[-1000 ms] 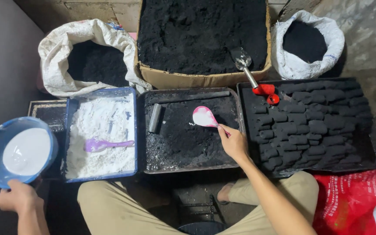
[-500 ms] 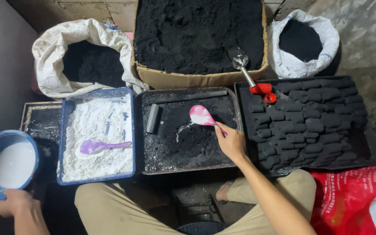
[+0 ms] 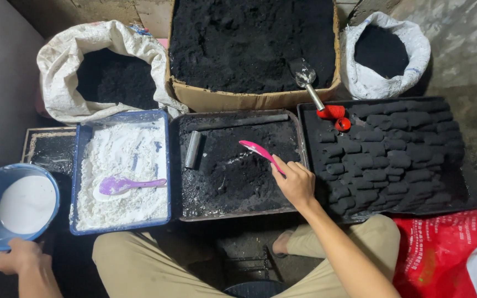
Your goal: The person scoops a white liquid from a blue bowl using a pink spoon and pours it onto a tray of black powder. They then use both hands to mix the liquid into the powder, kneading and pressing the mixture to combine the ingredients.
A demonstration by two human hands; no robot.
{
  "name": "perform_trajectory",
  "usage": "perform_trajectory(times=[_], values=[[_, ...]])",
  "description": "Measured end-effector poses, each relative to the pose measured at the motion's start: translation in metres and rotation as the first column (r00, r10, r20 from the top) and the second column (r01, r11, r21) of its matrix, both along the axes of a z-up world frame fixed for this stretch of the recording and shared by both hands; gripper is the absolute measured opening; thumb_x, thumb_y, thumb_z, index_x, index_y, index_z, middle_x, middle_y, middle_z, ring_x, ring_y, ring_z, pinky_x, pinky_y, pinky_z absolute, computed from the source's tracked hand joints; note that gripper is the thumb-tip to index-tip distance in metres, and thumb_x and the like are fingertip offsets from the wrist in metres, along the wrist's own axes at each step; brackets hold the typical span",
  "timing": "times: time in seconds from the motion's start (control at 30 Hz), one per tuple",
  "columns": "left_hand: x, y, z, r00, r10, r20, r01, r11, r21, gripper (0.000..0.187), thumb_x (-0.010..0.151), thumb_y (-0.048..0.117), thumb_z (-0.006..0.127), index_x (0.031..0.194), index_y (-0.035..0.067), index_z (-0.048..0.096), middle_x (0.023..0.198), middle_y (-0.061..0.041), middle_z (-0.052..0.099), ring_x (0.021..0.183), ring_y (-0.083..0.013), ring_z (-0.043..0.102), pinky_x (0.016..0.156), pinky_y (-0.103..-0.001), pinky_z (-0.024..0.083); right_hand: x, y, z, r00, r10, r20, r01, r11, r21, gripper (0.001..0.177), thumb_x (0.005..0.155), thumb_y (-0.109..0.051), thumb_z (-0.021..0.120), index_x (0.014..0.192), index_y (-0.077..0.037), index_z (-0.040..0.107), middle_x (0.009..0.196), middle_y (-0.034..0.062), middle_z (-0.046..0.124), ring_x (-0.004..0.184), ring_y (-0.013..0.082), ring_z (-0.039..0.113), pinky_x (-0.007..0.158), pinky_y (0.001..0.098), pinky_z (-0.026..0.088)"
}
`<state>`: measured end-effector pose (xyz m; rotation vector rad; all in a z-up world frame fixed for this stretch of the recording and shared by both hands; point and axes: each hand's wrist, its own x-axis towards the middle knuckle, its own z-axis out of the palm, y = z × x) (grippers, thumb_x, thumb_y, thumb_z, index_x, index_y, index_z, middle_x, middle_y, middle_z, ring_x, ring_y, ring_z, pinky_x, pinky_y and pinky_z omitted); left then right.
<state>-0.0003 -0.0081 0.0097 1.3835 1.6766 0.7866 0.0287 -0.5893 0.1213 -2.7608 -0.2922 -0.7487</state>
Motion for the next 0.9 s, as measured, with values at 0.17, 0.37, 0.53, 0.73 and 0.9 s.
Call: perform_trajectory(times=[0.17, 0.37, 0.53, 0.73, 0.9], values=[[-0.003, 0.012, -0.013, 1.0, -0.013, -0.01, 0.013, 1.0, -0.009, 0.026, 0.07, 0.015, 0.044, 0.087, 0.012, 0.063, 0.083, -0.006, 0.066, 0.06, -0.0151, 0.067, 0.034, -0.025, 0.054, -0.002, 0.001, 0.001, 0.992, 0.044, 0.122, -0.037, 0.998, -0.056, 0.021, 0.074, -0.016, 0.067, 0.096, -0.014, 0.065, 0.048, -0.0032, 0.042, 0.041, 0.0097, 0.037, 0.034, 0.0234, 0.032], [-0.006, 0.007, -0.007, 0.999, -0.048, -0.006, 0.048, 0.999, -0.026, 0.024, 0.072, 0.017, 0.045, 0.085, 0.015, 0.065, 0.078, -0.003, 0.067, 0.058, -0.0134, 0.067, 0.037, -0.023, 0.058, -0.003, 0.003, 0.002, 0.999, 0.035, 0.017, -0.035, 0.999, 0.008, 0.02, 0.076, -0.016, 0.063, 0.095, -0.014, 0.065, 0.048, -0.0016, 0.045, 0.04, 0.0109, 0.039, 0.034, 0.0251, 0.031], [-0.005, 0.009, -0.008, 0.999, -0.039, 0.027, 0.04, 0.997, -0.061, 0.023, 0.072, 0.017, 0.043, 0.086, 0.014, 0.061, 0.08, -0.003, 0.066, 0.058, -0.0115, 0.066, 0.037, -0.023, 0.057, -0.001, 0.004, 0.001, 1.0, 0.015, 0.002, -0.015, 1.0, 0.025, 0.019, 0.076, -0.016, 0.063, 0.094, -0.014, 0.065, 0.048, -0.0014, 0.045, 0.04, 0.0118, 0.04, 0.033, 0.0263, 0.031], [-0.009, 0.029, -0.037, 0.999, -0.009, -0.046, 0.028, 0.904, 0.427, 0.02, 0.066, 0.012, 0.051, 0.077, 0.005, 0.066, 0.071, -0.006, 0.07, 0.065, -0.0079, 0.07, 0.046, -0.025, 0.05, -0.002, 0.013, 0.018, 0.932, -0.138, -0.334, 0.252, 0.911, 0.327, 0.023, 0.077, -0.023, 0.056, 0.096, -0.015, 0.064, 0.072, 0.0016, 0.059, 0.06, 0.0154, 0.052, 0.05, 0.0281, 0.038], [-0.005, -0.015, 0.02, 0.933, -0.162, -0.322, 0.355, 0.573, 0.738, 0.018, 0.075, 0.003, 0.052, 0.077, -0.005, 0.068, 0.068, -0.016, 0.068, 0.064, -0.0249, 0.069, 0.045, -0.032, 0.051, -0.002, 0.023, 0.028, 0.753, -0.185, -0.632, 0.521, 0.755, 0.399, 0.025, 0.075, -0.033, 0.053, 0.096, -0.023, 0.064, 0.089, 0.0004, 0.063, 0.075, 0.01, 0.062, 0.058, 0.0237, 0.045]])
